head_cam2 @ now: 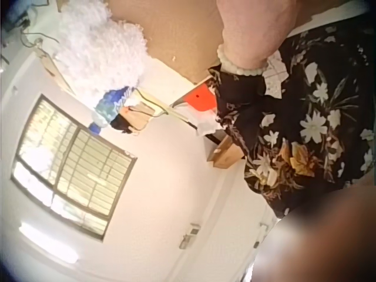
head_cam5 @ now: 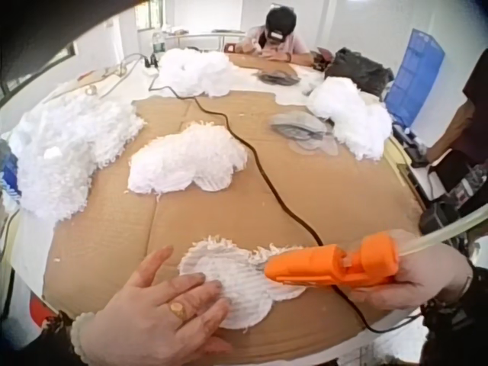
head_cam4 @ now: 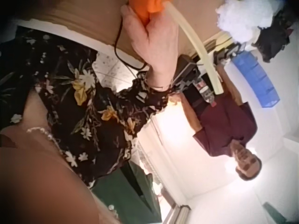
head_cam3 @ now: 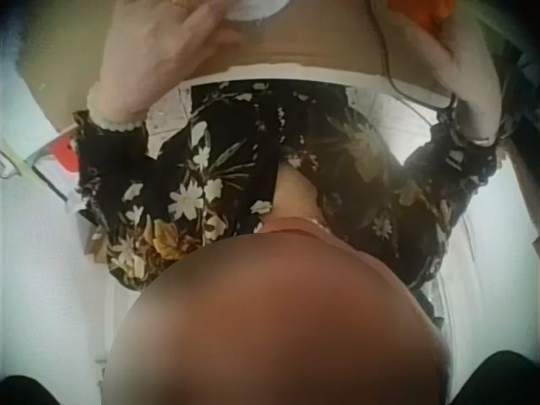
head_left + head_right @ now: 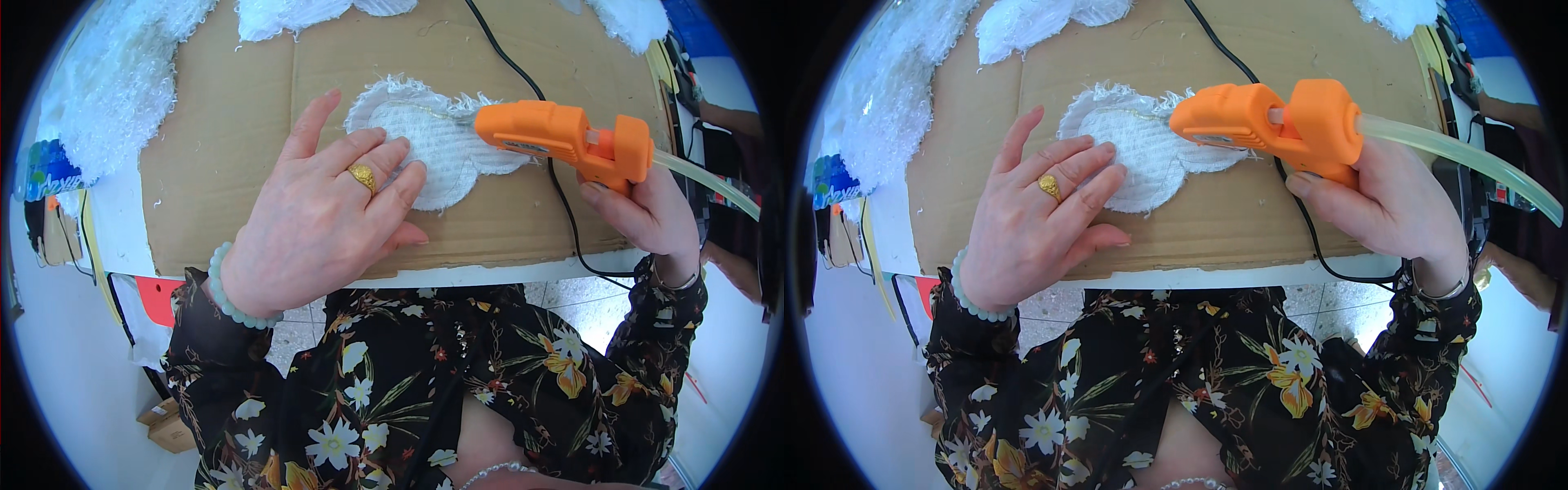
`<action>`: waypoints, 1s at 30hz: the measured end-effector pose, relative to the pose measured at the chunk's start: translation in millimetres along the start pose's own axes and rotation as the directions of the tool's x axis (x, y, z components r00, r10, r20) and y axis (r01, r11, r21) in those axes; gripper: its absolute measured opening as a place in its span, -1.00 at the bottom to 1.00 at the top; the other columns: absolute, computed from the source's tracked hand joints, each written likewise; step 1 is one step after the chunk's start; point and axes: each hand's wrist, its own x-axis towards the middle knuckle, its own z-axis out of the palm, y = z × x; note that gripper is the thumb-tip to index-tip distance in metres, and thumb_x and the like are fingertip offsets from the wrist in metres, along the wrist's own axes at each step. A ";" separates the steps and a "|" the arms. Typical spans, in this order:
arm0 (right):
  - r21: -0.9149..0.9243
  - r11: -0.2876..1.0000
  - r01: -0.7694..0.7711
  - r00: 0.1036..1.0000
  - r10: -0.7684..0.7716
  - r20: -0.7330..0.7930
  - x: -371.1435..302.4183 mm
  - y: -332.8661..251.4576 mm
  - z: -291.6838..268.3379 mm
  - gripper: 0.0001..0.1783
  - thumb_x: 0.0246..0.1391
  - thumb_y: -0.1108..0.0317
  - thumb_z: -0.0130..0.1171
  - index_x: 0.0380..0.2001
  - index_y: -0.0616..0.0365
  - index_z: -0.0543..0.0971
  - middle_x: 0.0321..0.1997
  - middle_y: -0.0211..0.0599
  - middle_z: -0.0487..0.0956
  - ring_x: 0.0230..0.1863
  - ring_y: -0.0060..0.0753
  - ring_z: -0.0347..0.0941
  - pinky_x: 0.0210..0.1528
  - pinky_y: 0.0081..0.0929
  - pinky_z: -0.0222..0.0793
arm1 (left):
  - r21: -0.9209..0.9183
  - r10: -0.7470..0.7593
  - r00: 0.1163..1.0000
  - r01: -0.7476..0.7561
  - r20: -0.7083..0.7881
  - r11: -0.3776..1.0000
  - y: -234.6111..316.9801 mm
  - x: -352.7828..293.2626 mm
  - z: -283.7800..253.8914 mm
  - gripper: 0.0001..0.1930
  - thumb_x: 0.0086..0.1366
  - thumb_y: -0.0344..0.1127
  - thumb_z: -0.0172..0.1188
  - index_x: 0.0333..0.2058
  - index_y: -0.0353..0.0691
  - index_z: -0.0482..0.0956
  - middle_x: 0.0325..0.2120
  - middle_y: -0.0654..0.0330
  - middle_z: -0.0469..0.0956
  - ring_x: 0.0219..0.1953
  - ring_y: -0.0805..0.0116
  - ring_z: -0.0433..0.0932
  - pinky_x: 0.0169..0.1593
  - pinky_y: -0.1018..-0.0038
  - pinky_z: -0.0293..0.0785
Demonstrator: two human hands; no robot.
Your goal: Apply hot glue to toy parts and attach white stuffing or fur materials.
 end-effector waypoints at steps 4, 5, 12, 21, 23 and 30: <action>-0.003 0.998 -0.070 0.997 0.070 0.036 1.3 -0.7 0.1 -0.49 0.04 0.48 0.09 0.12 0.20 0.34 -0.27 -0.40 0.46 -0.30 -0.59 0.34 -0.19 -0.59 0.27 | -0.001 -0.002 1.000 0.002 -0.009 1.000 0.5 1.4 -0.3 -0.51 -0.02 -0.02 0.31 -0.17 -0.22 0.54 -0.20 0.14 0.56 -0.09 0.18 0.53 0.20 -0.07 0.20; -0.002 0.998 -0.069 0.997 0.069 0.037 1.0 0.1 0.5 -0.49 0.04 0.48 0.09 0.12 0.20 0.34 -0.27 -0.40 0.46 -0.30 -0.59 0.34 -0.19 -0.59 0.27 | -0.001 -0.004 1.000 0.004 -0.007 1.000 0.2 0.9 -0.1 -0.51 -0.02 -0.02 0.31 -0.17 -0.22 0.54 -0.20 0.14 0.56 -0.09 0.18 0.53 0.20 -0.07 0.20; 0.049 0.994 -0.094 0.992 0.097 -0.075 -8.2 7.8 0.3 -0.59 0.03 0.47 0.10 0.00 0.27 0.41 -0.30 -0.41 0.47 -0.32 -0.59 0.34 -0.21 -0.62 0.26 | 0.007 -0.001 1.000 0.001 -0.003 1.000 -3.6 -0.9 1.2 -0.52 -0.01 -0.01 0.30 -0.18 -0.22 0.53 -0.20 0.15 0.57 -0.09 0.18 0.53 0.19 -0.06 0.21; 0.007 0.998 -0.060 0.990 0.061 -0.130 -14.3 13.6 -2.9 -0.69 0.05 0.37 0.09 -0.13 0.28 0.45 -0.38 -0.42 0.45 -0.38 -0.60 0.31 -0.28 -0.65 0.21 | 0.020 0.005 1.000 -0.004 -0.011 1.000 -4.9 -0.6 2.6 -0.51 0.01 0.02 0.28 -0.19 -0.23 0.53 -0.21 0.17 0.57 -0.09 0.18 0.54 0.19 -0.06 0.21; 0.005 0.999 -0.050 0.989 0.050 -0.136 -14.1 11.1 -3.3 -0.69 0.05 0.37 0.09 -0.14 0.28 0.45 -0.38 -0.42 0.45 -0.38 -0.60 0.31 -0.28 -0.65 0.21 | 0.022 0.008 1.000 -0.008 -0.009 1.000 -4.3 0.1 2.6 -0.51 0.01 0.02 0.28 -0.19 -0.23 0.53 -0.21 0.17 0.57 -0.09 0.18 0.54 0.19 -0.06 0.21; 0.014 0.992 -0.125 0.991 0.126 -0.055 -12.4 7.8 -4.3 -0.61 0.05 0.44 0.09 -0.01 0.30 0.41 -0.32 -0.42 0.46 -0.32 -0.61 0.32 -0.21 -0.65 0.24 | 0.023 0.005 1.000 -0.005 -0.007 1.000 -3.4 0.4 2.2 -0.51 0.01 0.03 0.28 -0.19 -0.23 0.54 -0.20 0.17 0.58 -0.09 0.19 0.54 0.20 -0.06 0.20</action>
